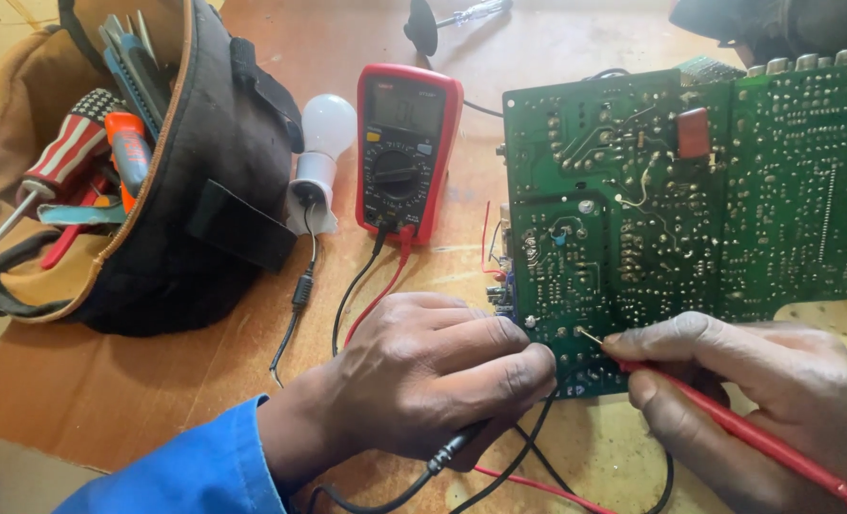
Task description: The person uses a multimeter to test a green circuit board. They hold the multimeter probes and touch various points on the board to check electrical continuity or voltage.
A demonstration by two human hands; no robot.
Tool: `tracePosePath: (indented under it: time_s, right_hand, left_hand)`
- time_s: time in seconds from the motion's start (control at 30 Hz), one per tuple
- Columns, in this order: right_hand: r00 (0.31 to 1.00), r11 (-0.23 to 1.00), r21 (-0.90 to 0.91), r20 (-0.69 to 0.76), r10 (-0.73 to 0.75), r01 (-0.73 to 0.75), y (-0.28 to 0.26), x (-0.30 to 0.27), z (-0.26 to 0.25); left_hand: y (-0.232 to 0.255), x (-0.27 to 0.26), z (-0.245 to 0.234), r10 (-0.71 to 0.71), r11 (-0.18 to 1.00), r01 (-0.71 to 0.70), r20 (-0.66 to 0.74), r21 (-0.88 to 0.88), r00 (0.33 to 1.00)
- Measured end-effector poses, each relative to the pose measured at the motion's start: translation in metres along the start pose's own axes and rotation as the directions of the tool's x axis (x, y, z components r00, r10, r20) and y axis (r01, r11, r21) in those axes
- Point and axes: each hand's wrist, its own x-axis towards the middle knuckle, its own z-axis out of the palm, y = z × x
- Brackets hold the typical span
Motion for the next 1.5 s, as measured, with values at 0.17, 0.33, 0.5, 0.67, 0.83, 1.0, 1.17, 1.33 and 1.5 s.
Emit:
tracePosePath:
  time_s: [0.17,0.33,0.5,0.67,0.83,1.0,1.17,1.33,1.5]
  right_hand:
    - [0.999,0.999,0.0,-0.001,0.034,-0.034,0.002,0.001,-0.001]
    - [0.997,0.994,-0.076,0.001,-0.074,0.074,0.009,-0.004,0.001]
    - [0.994,0.989,-0.104,-0.011,-0.111,0.11,0.012,0.0,0.003]
    - [0.993,0.987,-0.106,0.004,-0.119,0.119,0.011,0.001,0.002]
    - [1.0,0.998,-0.054,0.001,0.013,-0.013,0.009,0.0,0.004]
    - [0.998,0.997,-0.046,-0.004,0.059,-0.059,0.002,0.0,0.003]
    - [0.992,0.981,-0.146,-0.031,0.124,-0.127,-0.009,0.0,0.004]
    - [0.965,0.976,0.154,-0.188,0.183,-0.156,-0.009,-0.013,0.025]
    - [0.966,0.986,-0.145,-0.229,-0.119,0.087,-0.02,0.015,0.013]
  left_hand:
    - [-0.004,0.001,0.001,0.042,0.998,-0.042,0.008,0.04,0.999]
    - [-0.01,0.007,0.003,0.199,0.971,-0.202,0.038,0.127,0.979]
    - [-0.012,0.014,0.0,0.242,0.959,-0.244,0.035,0.143,0.97]
    - [-0.016,0.014,0.003,0.303,0.939,-0.307,0.047,0.153,0.952]
    - [-0.021,0.01,0.006,0.265,0.955,-0.265,0.014,0.134,0.964]
    - [-0.022,0.007,0.003,0.243,0.959,-0.244,0.024,0.143,0.97]
    - [-0.022,-0.001,-0.001,0.212,0.973,-0.213,0.02,0.084,0.977]
    - [-0.023,0.007,-0.014,-0.083,0.989,0.052,-0.229,-0.136,0.97]
    - [-0.029,0.005,-0.017,-0.196,0.967,0.144,-0.255,-0.208,0.947]
